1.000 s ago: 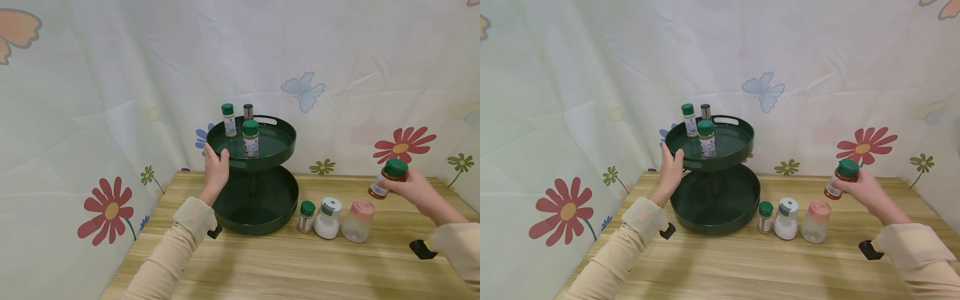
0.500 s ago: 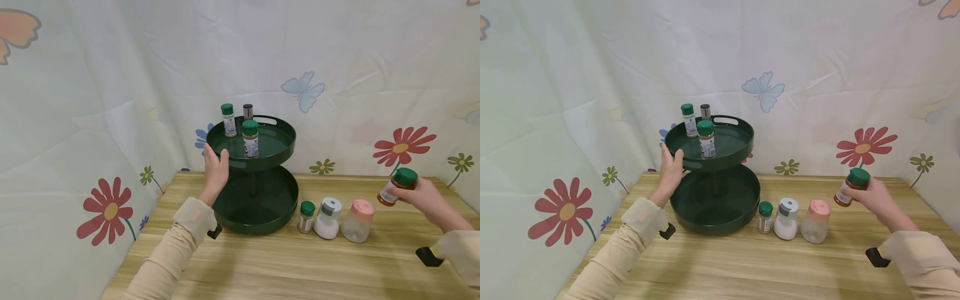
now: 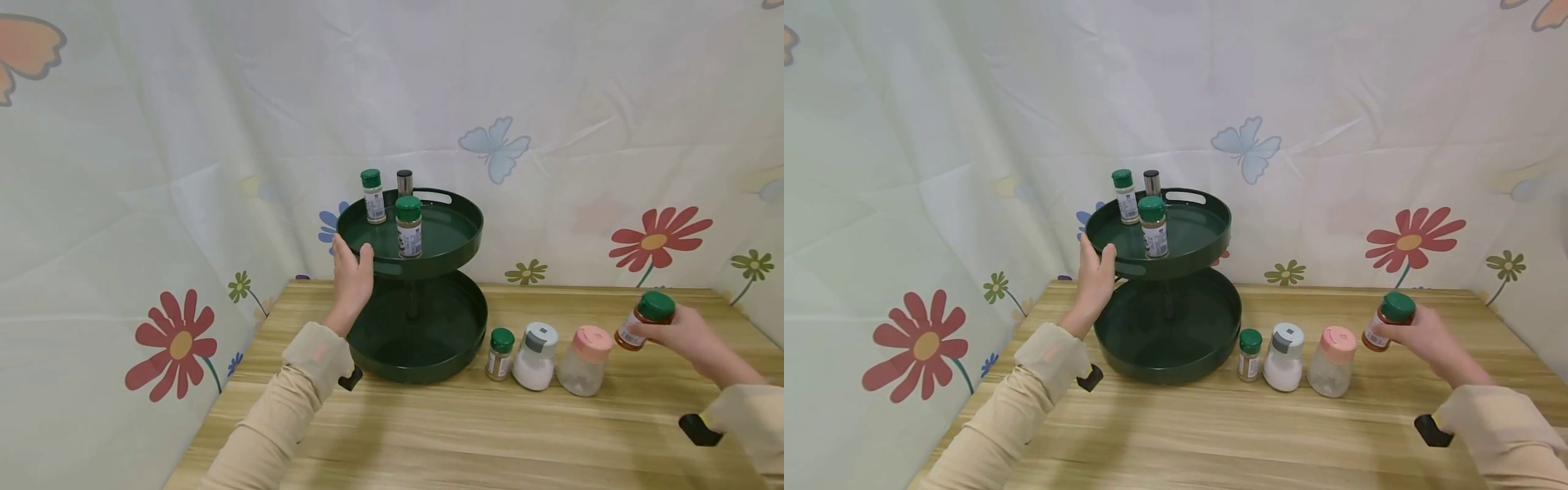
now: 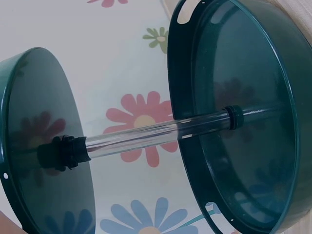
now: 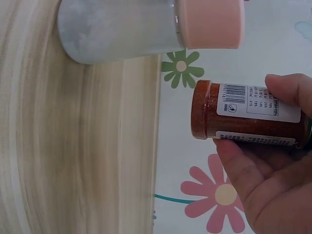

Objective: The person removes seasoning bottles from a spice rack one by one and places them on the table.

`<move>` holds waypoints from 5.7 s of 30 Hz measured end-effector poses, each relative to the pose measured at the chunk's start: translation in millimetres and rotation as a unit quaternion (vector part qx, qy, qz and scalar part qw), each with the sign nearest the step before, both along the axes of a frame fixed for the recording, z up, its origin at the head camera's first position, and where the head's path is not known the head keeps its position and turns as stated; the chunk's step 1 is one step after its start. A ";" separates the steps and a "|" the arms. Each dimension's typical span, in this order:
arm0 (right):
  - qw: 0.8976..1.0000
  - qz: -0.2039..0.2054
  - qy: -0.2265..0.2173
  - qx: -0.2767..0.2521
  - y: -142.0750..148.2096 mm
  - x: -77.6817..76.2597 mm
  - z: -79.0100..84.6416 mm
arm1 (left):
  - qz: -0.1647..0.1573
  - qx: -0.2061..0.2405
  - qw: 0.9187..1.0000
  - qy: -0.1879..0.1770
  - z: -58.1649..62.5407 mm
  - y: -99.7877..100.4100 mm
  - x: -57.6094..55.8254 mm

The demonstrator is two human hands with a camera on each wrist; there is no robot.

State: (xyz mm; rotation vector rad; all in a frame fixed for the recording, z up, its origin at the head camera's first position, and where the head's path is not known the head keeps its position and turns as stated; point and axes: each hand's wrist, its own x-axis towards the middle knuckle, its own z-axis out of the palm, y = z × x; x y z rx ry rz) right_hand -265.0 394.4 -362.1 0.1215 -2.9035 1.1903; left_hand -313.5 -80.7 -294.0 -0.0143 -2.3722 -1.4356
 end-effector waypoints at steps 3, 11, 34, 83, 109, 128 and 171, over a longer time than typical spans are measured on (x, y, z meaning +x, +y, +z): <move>1.000 0.004 -0.007 -0.002 -0.8 0.9 -3.3 | 0.000 0.001 1.000 0.000 -0.2 0.0 -0.2; 1.000 0.005 -0.010 0.003 -0.8 2.0 -12.6 | -0.003 -0.002 1.000 0.004 -0.2 -0.4 1.2; 0.998 0.022 -0.048 -0.018 -4.7 2.8 -43.5 | -0.003 0.002 1.000 -0.003 1.2 -0.1 1.4; 0.995 0.024 -0.099 -0.022 -4.3 6.5 -59.0 | -0.004 0.009 1.000 0.000 0.2 0.2 0.7; 0.994 0.038 -0.097 -0.032 -1.5 8.9 -35.8 | -0.005 0.012 1.000 -0.001 0.8 0.2 0.6; 0.997 0.040 -0.069 -0.011 -4.4 7.4 -17.3 | -0.003 0.007 1.000 0.000 1.0 0.1 1.3; 0.992 0.077 0.099 -0.014 -87.8 7.6 58.1 | -0.005 0.008 1.000 0.005 -0.5 -0.6 0.5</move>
